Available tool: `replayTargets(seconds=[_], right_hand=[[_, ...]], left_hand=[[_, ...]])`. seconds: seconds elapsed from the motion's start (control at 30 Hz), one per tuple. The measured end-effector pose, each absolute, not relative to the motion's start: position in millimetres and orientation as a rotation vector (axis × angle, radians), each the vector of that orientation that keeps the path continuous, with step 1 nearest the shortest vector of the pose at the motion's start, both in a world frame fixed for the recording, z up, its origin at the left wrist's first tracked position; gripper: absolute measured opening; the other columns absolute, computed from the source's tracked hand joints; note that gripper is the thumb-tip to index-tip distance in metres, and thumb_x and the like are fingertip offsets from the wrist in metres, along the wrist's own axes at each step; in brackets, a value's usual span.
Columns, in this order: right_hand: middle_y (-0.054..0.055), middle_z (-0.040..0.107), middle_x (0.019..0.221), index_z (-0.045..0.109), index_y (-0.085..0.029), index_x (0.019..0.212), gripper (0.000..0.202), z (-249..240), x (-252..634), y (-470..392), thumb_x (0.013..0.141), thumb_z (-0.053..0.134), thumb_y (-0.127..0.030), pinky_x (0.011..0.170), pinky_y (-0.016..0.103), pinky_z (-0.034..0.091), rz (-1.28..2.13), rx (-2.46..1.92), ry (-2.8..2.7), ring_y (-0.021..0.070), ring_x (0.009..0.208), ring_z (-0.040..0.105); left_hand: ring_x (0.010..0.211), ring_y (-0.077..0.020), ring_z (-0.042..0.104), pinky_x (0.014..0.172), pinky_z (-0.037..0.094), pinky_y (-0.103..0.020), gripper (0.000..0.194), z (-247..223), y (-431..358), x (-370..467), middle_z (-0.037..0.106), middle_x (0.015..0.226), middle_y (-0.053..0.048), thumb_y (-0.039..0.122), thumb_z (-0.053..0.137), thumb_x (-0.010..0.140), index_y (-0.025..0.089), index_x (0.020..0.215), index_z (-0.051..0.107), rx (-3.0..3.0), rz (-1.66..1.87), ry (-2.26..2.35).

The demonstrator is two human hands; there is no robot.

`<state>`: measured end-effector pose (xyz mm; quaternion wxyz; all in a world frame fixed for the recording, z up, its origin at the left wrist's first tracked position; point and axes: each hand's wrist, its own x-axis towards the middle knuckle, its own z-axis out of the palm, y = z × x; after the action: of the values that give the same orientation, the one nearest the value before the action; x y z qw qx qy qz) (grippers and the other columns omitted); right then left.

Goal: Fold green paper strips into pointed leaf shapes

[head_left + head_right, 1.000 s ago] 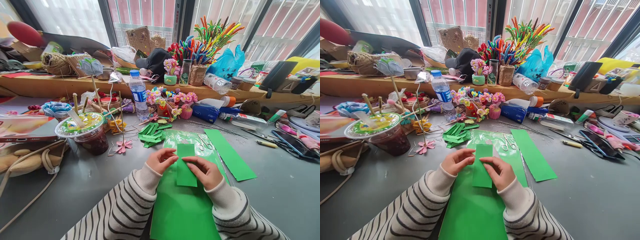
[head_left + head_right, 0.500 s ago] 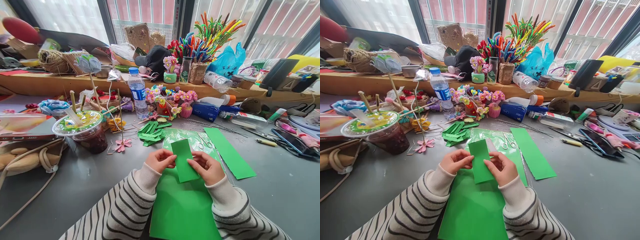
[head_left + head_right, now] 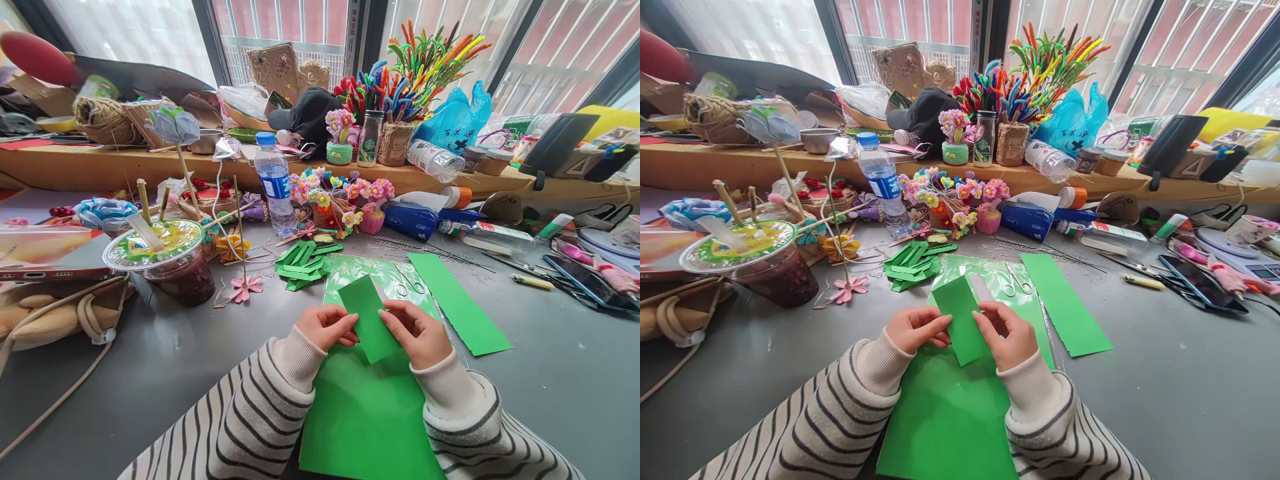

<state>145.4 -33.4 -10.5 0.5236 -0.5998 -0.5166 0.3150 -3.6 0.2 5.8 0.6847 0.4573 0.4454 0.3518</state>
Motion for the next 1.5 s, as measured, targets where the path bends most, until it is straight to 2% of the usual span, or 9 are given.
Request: replayTargets(seconds=[0.2,0.37,0.57,0.83,0.93,1.07,1.33,1.5], right_hand=[[0.006,0.061,0.068,0.057,-0.016,0.077,0.023,-9,145,-34,0.06,0.058,-0.032,0.054,0.028,0.047,0.715,-1.417,-1.257,0.0173,0.063,0.057],[0.005,0.061,0.074,0.058,-0.018,0.078,0.017,-9,145,-35,0.063,0.056,-0.025,0.055,0.026,0.048,0.594,-1.364,-1.332,0.0153,0.064,0.057],[0.004,0.06,0.076,0.06,-0.02,0.086,0.021,-8,147,-33,0.068,0.051,-0.016,0.05,0.023,0.047,0.392,-1.203,-1.582,0.0133,0.064,0.054],[0.007,0.058,0.094,0.053,-0.018,0.102,0.035,0,149,-37,0.071,0.043,-0.005,0.075,0.027,0.044,0.228,-1.143,-1.861,0.0159,0.086,0.052],[0.01,0.056,0.098,0.052,-0.016,0.104,0.036,1,150,-38,0.072,0.039,-0.004,0.076,0.03,0.043,0.135,-1.14,-1.952,0.0173,0.089,0.051],[0.013,0.054,0.1,0.051,-0.014,0.106,0.037,-1,150,-38,0.072,0.037,-0.004,0.075,0.032,0.043,0.063,-1.132,-2.054,0.0186,0.088,0.051],[0.015,0.055,0.099,0.054,-0.014,0.102,0.036,-1,148,-39,0.073,0.034,-0.004,0.072,0.034,0.045,-0.085,-1.066,-2.124,0.0199,0.089,0.051],[0.018,0.055,0.099,0.056,-0.009,0.098,0.034,3,146,-38,0.072,0.035,-0.003,0.07,0.034,0.046,-0.126,-1.045,-2.154,0.0211,0.089,0.051]], left_hand=[[0.044,-0.0114,0.057,0.045,0.049,-0.021,0.025,6,2,-5,0.057,0.04,0.001,0.032,0.062,0.052,0.011,0.052,0.05,1.024,0.816,1.037],[0.048,-0.0157,0.059,0.046,0.048,-0.023,0.027,4,0,-4,0.059,0.044,-0.003,0.034,0.061,0.054,0.01,0.049,0.05,1.072,0.736,1.027],[0.047,-0.0142,0.059,0.046,0.048,-0.022,0.027,4,2,-4,0.06,0.045,-0.003,0.035,0.06,0.056,0.008,0.058,0.056,1.074,0.683,0.999],[0.046,-0.0143,0.059,0.047,0.048,-0.022,0.029,7,2,-3,0.061,0.045,-0.005,0.037,0.06,0.055,0.008,0.05,0.057,1.062,0.667,1.038],[0.044,-0.0129,0.058,0.05,0.048,-0.022,0.033,14,0,-3,0.061,0.044,-0.006,0.038,0.059,0.056,0.007,0.044,0.058,1.124,0.609,1.105],[0.04,-0.0095,0.055,0.047,0.047,-0.017,0.024,22,-2,-3,0.057,0.037,-0.001,0.032,0.061,0.055,0.009,0.049,0.059,1.056,0.667,1.1],[0.043,-0.0129,0.058,0.047,0.048,-0.02,0.027,17,0,-3,0.06,0.043,-0.002,0.036,0.062,0.052,0.009,0.056,0.06,0.968,0.725,1.053],[0.048,-0.0154,0.059,0.051,0.05,-0.024,0.028,12,0,-4,0.062,0.049,-0.002,0.035,0.062,0.052,0.008,0.06,0.06,0.936,0.774,1.027]])
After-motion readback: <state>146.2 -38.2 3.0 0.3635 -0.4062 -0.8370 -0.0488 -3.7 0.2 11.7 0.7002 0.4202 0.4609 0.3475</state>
